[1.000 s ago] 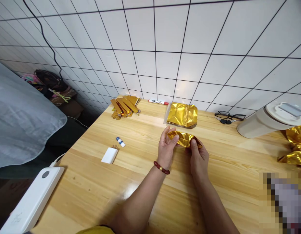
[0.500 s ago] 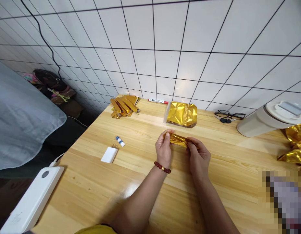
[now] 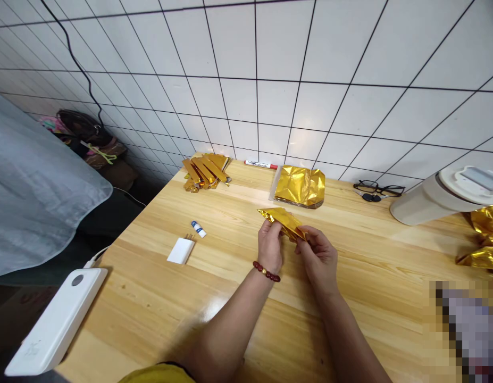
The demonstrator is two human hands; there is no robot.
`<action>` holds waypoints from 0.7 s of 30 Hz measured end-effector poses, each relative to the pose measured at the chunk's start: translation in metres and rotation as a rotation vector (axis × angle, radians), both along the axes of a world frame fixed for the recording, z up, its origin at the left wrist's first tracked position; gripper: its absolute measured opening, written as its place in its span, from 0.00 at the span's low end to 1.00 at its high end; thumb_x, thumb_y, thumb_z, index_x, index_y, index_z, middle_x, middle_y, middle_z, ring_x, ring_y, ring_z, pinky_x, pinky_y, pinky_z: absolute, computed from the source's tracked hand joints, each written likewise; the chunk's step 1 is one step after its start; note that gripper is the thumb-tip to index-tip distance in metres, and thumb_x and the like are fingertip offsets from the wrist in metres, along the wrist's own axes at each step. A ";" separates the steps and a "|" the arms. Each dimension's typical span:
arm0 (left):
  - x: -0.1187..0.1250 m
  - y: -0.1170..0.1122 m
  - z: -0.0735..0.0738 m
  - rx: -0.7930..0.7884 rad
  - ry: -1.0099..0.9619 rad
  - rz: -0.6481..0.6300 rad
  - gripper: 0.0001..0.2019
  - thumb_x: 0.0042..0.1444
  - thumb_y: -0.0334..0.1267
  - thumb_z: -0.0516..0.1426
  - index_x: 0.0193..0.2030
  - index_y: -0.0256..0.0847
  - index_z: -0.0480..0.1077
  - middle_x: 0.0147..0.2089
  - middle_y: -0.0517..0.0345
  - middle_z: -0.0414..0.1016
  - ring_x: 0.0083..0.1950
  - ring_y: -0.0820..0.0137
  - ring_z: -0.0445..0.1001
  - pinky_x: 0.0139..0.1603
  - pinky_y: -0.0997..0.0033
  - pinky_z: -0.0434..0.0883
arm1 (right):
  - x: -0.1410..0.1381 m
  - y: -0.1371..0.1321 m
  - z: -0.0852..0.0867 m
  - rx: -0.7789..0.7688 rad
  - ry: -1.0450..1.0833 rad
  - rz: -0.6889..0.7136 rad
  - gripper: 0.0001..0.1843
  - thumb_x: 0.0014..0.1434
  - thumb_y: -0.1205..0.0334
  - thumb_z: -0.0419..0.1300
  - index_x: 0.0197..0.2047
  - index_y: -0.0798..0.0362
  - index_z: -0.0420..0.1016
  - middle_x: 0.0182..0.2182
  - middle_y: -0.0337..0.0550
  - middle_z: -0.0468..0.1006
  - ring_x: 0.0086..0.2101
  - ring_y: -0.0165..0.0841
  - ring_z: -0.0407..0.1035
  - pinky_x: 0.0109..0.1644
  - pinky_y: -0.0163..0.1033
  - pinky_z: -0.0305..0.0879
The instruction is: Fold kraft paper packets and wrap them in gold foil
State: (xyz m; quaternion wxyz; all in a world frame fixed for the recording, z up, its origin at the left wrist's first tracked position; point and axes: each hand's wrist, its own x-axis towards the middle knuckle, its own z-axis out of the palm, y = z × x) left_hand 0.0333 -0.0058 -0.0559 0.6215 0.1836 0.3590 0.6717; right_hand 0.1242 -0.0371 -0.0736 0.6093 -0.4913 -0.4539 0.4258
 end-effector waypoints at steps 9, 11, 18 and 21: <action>-0.009 -0.004 0.003 0.047 0.241 -0.243 0.13 0.55 0.42 0.58 0.44 0.39 0.75 0.44 0.52 0.79 0.39 0.69 0.78 0.38 0.71 0.73 | 0.005 -0.006 0.005 0.093 -0.251 -0.004 0.20 0.57 0.56 0.63 0.53 0.48 0.72 0.22 0.31 0.67 0.21 0.26 0.60 0.26 0.33 0.57; -0.010 -0.005 0.002 0.163 0.442 -0.255 0.13 0.52 0.36 0.59 0.46 0.41 0.76 0.48 0.52 0.78 0.46 0.67 0.77 0.47 0.68 0.73 | 0.007 -0.003 0.006 0.106 -0.188 -0.105 0.31 0.56 0.56 0.65 0.62 0.46 0.64 0.26 0.33 0.69 0.25 0.28 0.64 0.29 0.34 0.61; -0.008 -0.009 -0.001 0.364 0.802 -0.325 0.15 0.51 0.27 0.57 0.44 0.41 0.79 0.46 0.51 0.79 0.48 0.65 0.76 0.54 0.63 0.72 | 0.011 0.003 0.009 0.011 -0.068 -0.165 0.20 0.54 0.52 0.66 0.48 0.50 0.76 0.34 0.40 0.76 0.33 0.31 0.69 0.38 0.37 0.67; -0.006 -0.008 -0.005 0.213 0.712 -0.225 0.13 0.48 0.29 0.61 0.43 0.40 0.79 0.45 0.51 0.80 0.46 0.66 0.77 0.51 0.65 0.74 | 0.012 0.007 0.009 -0.036 0.054 -0.284 0.17 0.53 0.50 0.67 0.41 0.52 0.77 0.32 0.39 0.76 0.28 0.28 0.67 0.32 0.35 0.64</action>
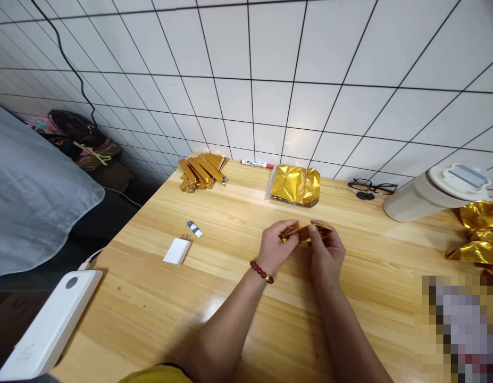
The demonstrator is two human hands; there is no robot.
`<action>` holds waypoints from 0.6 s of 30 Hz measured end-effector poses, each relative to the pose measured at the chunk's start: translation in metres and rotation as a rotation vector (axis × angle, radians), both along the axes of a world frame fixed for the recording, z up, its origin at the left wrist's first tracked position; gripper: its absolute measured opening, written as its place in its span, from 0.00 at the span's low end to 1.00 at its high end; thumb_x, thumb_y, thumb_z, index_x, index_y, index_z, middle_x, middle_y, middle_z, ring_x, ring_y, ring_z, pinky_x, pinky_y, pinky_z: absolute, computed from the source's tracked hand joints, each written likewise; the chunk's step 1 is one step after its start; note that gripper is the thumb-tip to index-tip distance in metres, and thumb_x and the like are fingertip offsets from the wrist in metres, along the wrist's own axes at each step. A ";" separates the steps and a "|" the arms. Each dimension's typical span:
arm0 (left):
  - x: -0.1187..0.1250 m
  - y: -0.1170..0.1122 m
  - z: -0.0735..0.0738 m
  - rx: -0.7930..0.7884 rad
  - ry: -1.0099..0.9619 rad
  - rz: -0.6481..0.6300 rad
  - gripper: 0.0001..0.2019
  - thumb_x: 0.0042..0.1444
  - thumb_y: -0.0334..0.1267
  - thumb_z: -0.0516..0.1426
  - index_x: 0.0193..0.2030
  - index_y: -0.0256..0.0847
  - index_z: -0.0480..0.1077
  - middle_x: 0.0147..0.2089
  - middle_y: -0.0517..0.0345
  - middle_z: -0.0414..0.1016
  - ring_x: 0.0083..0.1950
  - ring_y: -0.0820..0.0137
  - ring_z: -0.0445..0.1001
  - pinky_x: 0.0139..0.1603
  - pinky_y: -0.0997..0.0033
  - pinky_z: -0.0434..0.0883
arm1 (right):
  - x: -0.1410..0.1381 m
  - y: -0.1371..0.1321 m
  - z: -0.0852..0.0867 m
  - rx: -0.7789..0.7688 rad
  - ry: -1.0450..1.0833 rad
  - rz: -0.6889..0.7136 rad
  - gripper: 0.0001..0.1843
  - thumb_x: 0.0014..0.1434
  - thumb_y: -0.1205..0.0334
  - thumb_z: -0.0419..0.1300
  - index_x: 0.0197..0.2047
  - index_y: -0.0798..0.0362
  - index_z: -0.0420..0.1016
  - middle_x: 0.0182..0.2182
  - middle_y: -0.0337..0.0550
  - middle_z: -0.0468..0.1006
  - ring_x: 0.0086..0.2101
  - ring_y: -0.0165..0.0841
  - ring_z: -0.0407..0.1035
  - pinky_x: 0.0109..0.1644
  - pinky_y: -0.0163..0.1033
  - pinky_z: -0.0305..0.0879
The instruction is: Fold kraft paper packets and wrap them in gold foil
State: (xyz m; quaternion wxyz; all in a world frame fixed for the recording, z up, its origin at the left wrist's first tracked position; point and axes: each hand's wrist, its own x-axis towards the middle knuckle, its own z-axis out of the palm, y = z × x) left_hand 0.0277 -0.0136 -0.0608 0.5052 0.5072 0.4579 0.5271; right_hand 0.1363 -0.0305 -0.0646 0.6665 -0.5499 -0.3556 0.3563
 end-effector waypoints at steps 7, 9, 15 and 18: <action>-0.003 0.010 0.001 -0.176 -0.356 0.320 0.15 0.41 0.38 0.69 0.37 0.37 0.78 0.24 0.61 0.75 0.20 0.80 0.65 0.22 0.78 0.64 | 0.003 0.007 -0.002 -0.011 0.188 -0.064 0.18 0.51 0.49 0.68 0.39 0.53 0.77 0.27 0.36 0.73 0.21 0.22 0.58 0.22 0.31 0.55; -0.005 0.011 0.003 -0.167 -0.439 0.364 0.15 0.41 0.39 0.69 0.38 0.37 0.78 0.23 0.63 0.72 0.20 0.81 0.64 0.21 0.79 0.61 | 0.003 0.006 -0.004 -0.051 0.126 0.004 0.19 0.49 0.51 0.69 0.42 0.53 0.78 0.28 0.38 0.74 0.22 0.24 0.60 0.23 0.32 0.57; 0.001 0.005 0.010 -0.180 -0.521 0.252 0.22 0.38 0.34 0.70 0.44 0.41 0.76 0.39 0.59 0.78 0.28 0.81 0.69 0.27 0.80 0.64 | 0.001 0.003 -0.003 -0.128 0.108 0.089 0.18 0.47 0.54 0.69 0.40 0.53 0.81 0.27 0.39 0.77 0.25 0.27 0.64 0.27 0.33 0.61; 0.006 0.002 0.011 -0.238 -0.493 0.207 0.21 0.40 0.32 0.68 0.44 0.40 0.75 0.41 0.58 0.78 0.27 0.81 0.67 0.28 0.78 0.63 | 0.001 0.003 -0.003 -0.137 0.123 0.100 0.16 0.47 0.55 0.68 0.40 0.52 0.82 0.27 0.38 0.77 0.24 0.26 0.63 0.26 0.33 0.60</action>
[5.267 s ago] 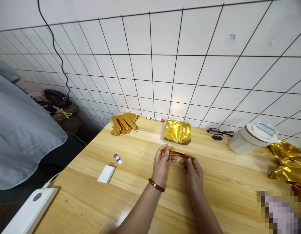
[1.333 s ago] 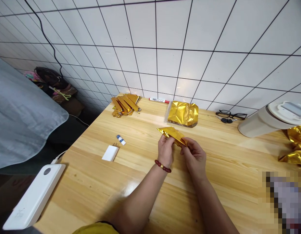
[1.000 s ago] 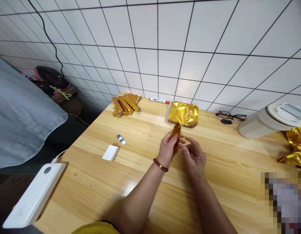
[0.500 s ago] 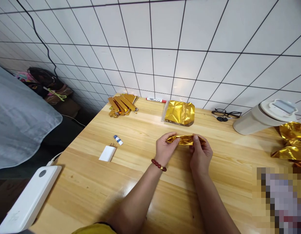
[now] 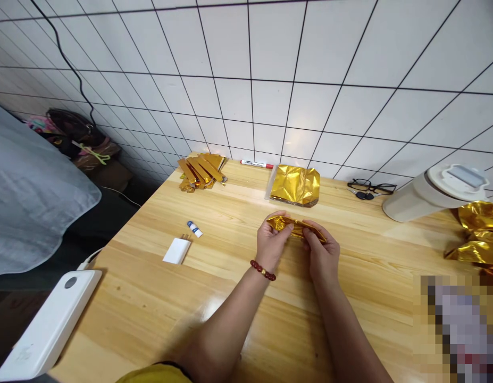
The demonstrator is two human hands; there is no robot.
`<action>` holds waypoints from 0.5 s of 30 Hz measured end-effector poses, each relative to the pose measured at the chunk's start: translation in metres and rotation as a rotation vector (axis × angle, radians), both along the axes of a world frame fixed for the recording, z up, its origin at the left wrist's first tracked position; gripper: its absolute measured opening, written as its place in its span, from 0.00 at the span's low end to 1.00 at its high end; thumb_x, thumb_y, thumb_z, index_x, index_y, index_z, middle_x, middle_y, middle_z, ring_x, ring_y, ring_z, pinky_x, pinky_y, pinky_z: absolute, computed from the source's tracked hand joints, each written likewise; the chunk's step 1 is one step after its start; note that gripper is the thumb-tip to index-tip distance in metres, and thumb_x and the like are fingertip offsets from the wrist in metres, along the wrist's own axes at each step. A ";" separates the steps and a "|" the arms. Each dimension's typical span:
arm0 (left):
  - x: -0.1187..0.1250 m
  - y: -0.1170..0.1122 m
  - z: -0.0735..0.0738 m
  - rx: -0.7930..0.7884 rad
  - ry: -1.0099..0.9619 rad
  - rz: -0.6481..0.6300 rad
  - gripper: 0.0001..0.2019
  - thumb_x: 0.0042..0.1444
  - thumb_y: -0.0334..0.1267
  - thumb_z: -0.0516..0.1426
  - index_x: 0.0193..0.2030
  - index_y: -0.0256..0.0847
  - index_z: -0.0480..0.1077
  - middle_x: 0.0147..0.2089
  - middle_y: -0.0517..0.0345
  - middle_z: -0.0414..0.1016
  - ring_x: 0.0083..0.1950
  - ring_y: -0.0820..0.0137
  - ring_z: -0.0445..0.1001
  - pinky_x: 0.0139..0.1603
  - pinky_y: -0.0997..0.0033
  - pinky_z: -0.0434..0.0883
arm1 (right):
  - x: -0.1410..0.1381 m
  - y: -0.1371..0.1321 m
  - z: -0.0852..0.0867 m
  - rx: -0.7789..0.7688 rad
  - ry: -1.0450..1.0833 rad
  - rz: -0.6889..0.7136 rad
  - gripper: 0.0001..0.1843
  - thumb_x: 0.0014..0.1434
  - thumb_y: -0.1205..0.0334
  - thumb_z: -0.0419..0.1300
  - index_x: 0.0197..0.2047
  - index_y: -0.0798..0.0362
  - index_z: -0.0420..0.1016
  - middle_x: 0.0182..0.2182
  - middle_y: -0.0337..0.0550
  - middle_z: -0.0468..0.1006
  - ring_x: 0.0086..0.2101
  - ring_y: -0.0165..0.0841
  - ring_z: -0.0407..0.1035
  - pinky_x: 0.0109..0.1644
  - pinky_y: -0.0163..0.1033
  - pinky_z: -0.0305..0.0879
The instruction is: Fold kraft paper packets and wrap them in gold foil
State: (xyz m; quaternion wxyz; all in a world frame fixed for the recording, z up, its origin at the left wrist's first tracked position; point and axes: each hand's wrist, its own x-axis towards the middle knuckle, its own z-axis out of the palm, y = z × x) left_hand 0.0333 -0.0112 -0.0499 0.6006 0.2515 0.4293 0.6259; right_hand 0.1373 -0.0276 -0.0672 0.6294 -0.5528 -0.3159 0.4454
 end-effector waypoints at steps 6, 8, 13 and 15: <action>0.000 0.000 -0.001 0.042 -0.051 -0.017 0.23 0.43 0.33 0.66 0.49 0.42 0.73 0.39 0.60 0.76 0.31 0.77 0.69 0.29 0.77 0.65 | 0.002 0.000 -0.002 -0.012 0.004 0.001 0.16 0.50 0.53 0.64 0.39 0.53 0.82 0.29 0.41 0.78 0.23 0.27 0.64 0.23 0.32 0.57; -0.001 0.001 -0.001 0.049 -0.081 -0.034 0.21 0.44 0.36 0.66 0.47 0.42 0.74 0.38 0.60 0.75 0.34 0.75 0.71 0.30 0.76 0.66 | 0.002 0.000 0.000 -0.013 -0.003 0.005 0.17 0.51 0.50 0.64 0.39 0.54 0.81 0.27 0.41 0.77 0.23 0.28 0.64 0.22 0.31 0.57; -0.005 0.003 0.001 0.036 -0.213 -0.076 0.08 0.43 0.34 0.63 0.34 0.39 0.74 0.39 0.55 0.78 0.37 0.71 0.73 0.33 0.74 0.68 | 0.001 -0.002 0.002 0.026 0.006 0.040 0.17 0.52 0.50 0.64 0.39 0.53 0.80 0.29 0.41 0.76 0.24 0.28 0.64 0.25 0.33 0.60; -0.007 0.003 0.002 0.060 -0.232 -0.097 0.12 0.41 0.30 0.62 0.36 0.40 0.75 0.43 0.54 0.79 0.40 0.70 0.74 0.38 0.72 0.69 | 0.002 -0.001 0.000 0.071 0.005 0.052 0.16 0.50 0.55 0.65 0.41 0.52 0.81 0.32 0.41 0.77 0.27 0.28 0.65 0.29 0.34 0.63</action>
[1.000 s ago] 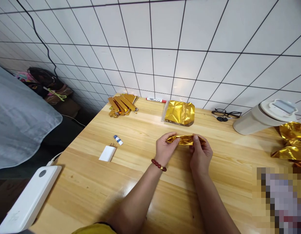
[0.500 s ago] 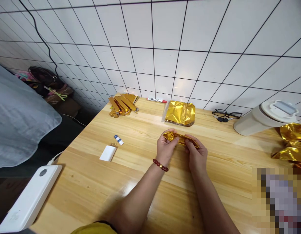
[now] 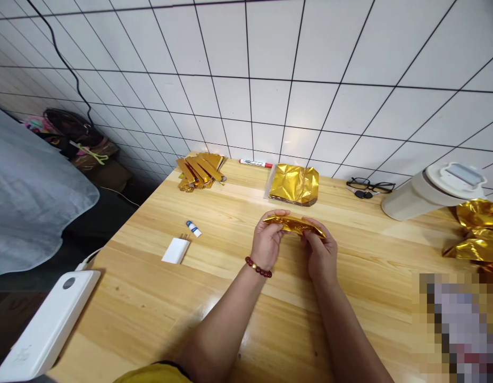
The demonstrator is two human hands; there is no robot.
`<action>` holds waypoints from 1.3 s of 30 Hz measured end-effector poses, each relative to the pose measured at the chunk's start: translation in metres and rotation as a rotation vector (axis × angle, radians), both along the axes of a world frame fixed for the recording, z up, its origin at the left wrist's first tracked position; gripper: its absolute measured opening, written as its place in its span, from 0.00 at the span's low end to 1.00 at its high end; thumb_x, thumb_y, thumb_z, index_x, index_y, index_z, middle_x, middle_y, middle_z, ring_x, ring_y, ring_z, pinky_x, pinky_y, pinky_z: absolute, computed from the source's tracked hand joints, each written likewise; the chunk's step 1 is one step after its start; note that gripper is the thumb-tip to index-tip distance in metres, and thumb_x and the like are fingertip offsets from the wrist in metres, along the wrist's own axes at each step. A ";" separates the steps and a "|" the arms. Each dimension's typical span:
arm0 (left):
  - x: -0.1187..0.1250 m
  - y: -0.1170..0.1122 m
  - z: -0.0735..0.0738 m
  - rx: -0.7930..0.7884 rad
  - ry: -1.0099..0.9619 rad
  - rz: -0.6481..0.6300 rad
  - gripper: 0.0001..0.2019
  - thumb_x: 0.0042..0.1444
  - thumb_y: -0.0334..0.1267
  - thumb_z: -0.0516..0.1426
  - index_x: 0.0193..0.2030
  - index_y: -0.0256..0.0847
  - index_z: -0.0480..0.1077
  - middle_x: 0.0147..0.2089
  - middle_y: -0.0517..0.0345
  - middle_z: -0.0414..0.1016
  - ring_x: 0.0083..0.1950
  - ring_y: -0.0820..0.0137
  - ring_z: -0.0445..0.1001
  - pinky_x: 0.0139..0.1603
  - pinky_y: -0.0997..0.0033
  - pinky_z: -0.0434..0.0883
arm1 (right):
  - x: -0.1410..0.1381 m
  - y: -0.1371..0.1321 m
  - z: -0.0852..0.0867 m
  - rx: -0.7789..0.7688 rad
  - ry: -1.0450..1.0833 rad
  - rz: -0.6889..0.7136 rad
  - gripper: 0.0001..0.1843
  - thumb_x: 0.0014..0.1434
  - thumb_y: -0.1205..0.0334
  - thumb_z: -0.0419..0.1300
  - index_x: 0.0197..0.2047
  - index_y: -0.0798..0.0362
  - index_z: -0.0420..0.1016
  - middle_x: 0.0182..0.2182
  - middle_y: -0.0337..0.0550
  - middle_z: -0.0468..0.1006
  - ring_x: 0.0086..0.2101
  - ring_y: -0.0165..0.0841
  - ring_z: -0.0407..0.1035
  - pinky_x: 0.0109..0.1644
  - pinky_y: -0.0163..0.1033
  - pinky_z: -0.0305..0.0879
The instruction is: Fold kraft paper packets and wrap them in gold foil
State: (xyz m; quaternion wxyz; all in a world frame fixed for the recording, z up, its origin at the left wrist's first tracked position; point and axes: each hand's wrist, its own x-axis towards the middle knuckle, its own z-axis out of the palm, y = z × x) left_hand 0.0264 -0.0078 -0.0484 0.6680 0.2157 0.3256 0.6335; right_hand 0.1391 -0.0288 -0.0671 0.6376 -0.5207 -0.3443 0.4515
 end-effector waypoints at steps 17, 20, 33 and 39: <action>-0.002 0.004 -0.002 0.023 0.046 0.071 0.09 0.40 0.31 0.66 0.32 0.40 0.78 0.36 0.57 0.80 0.41 0.69 0.76 0.50 0.67 0.69 | 0.000 0.002 -0.001 0.034 -0.063 -0.048 0.14 0.50 0.53 0.68 0.38 0.50 0.82 0.33 0.42 0.79 0.32 0.33 0.69 0.32 0.36 0.63; 0.000 0.004 -0.004 0.021 0.080 0.099 0.08 0.44 0.35 0.64 0.34 0.39 0.78 0.36 0.56 0.80 0.42 0.67 0.76 0.51 0.66 0.69 | -0.001 0.003 -0.002 -0.013 0.013 -0.064 0.15 0.50 0.51 0.67 0.39 0.51 0.81 0.32 0.41 0.79 0.28 0.30 0.67 0.29 0.34 0.61; 0.004 0.000 -0.007 0.035 0.093 0.069 0.27 0.42 0.29 0.66 0.52 0.44 0.71 0.52 0.52 0.76 0.51 0.64 0.76 0.56 0.61 0.69 | -0.002 0.002 0.002 0.019 0.072 -0.073 0.16 0.48 0.59 0.67 0.43 0.51 0.79 0.26 0.35 0.72 0.24 0.25 0.62 0.28 0.32 0.58; 0.000 0.001 -0.002 0.065 -0.026 0.014 0.29 0.37 0.25 0.67 0.50 0.44 0.72 0.51 0.52 0.77 0.53 0.63 0.75 0.53 0.63 0.70 | -0.003 0.001 -0.001 0.063 0.020 -0.039 0.21 0.44 0.60 0.70 0.44 0.49 0.79 0.41 0.41 0.78 0.41 0.35 0.71 0.43 0.40 0.67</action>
